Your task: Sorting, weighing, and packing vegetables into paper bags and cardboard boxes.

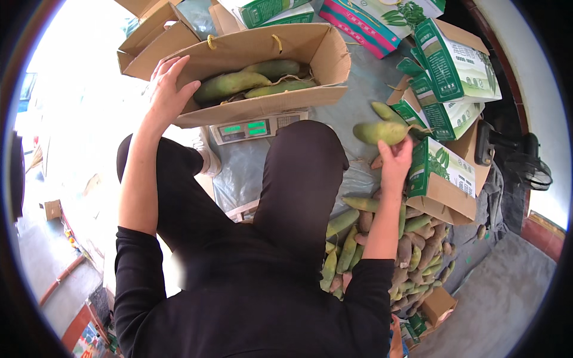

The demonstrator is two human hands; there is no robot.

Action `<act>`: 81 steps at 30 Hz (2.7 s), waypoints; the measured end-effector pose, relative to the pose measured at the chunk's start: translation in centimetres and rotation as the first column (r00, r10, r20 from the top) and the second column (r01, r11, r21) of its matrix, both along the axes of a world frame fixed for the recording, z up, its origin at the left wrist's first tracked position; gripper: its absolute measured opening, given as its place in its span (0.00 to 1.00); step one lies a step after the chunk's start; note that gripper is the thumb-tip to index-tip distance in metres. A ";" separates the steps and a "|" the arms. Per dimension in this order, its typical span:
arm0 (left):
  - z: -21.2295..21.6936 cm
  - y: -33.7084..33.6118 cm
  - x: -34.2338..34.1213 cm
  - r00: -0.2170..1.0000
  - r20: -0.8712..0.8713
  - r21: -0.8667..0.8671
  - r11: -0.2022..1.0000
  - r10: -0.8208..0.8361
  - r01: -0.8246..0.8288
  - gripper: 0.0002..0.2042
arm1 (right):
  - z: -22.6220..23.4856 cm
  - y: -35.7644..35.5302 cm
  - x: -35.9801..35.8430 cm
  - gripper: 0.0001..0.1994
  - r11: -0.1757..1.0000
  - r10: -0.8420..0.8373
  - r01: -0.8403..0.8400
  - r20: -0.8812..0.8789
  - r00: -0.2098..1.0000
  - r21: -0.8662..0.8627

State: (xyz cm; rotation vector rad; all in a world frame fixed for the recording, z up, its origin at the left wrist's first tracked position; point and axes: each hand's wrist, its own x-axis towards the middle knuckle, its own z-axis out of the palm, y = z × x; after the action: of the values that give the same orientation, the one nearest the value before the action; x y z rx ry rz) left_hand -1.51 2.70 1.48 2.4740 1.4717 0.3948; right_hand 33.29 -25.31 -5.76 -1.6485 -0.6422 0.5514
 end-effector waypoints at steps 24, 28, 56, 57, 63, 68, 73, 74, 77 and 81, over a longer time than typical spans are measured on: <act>-1.6 1.3 -2.2 0.997 -0.056 0.048 0.998 0.048 -0.046 0.27 | -2.3 5.1 -1.9 0.17 0.986 0.139 -0.105 0.278 0.950 -0.133; -0.9 0.8 -1.4 0.998 -0.052 0.040 0.998 0.048 -0.046 0.27 | -13.6 -4.7 -1.0 0.13 0.936 0.154 -0.079 0.196 0.968 -0.343; -1.0 2.4 -3.7 0.998 0.054 -0.023 0.999 -0.043 0.044 0.25 | -22.8 -15.5 -13.8 0.15 0.596 -0.073 -0.218 -0.323 0.944 -0.772; -0.7 2.2 -3.2 0.999 0.014 -0.065 0.997 -0.032 0.032 0.25 | -22.6 -16.2 -13.9 0.15 0.595 -0.111 -0.188 -0.311 0.944 -0.781; -0.4 1.0 -0.7 0.998 -0.052 -0.137 0.990 -0.038 0.031 0.26 | -23.5 -20.5 -13.5 0.14 0.585 0.115 -0.159 -0.113 0.987 -0.795; -0.6 1.3 -1.1 0.994 -0.109 -0.141 0.990 -0.015 0.000 0.26 | -22.6 -23.6 -11.3 0.15 0.539 -0.050 -0.021 -0.057 0.997 -0.842; -1.1 1.9 -1.5 0.992 -0.124 -0.101 0.995 -0.025 0.013 0.26 | -18.1 -26.8 -5.1 0.16 0.419 -0.293 0.391 0.285 0.913 -0.820; -1.3 1.9 -1.4 0.994 -0.106 -0.098 0.995 -0.037 0.026 0.26 | -17.5 -28.2 -3.6 0.18 0.354 -0.304 0.533 0.445 0.842 -0.768; -1.8 2.3 -1.8 0.996 -0.046 -0.085 0.994 -0.079 0.075 0.25 | -14.3 -29.3 0.5 0.28 0.060 -0.315 0.652 0.605 0.731 -0.756; -2.3 3.1 -2.6 0.997 -0.056 0.007 0.999 -0.051 0.052 0.25 | -13.7 -31.4 4.8 0.36 -0.028 -0.279 0.649 0.630 0.725 -0.760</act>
State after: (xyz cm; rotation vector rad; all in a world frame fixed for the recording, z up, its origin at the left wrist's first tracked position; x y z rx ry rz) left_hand -4.07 5.84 -0.87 2.5435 1.4263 0.3264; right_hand 38.04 -56.72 -19.51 -3.1179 0.3614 0.0883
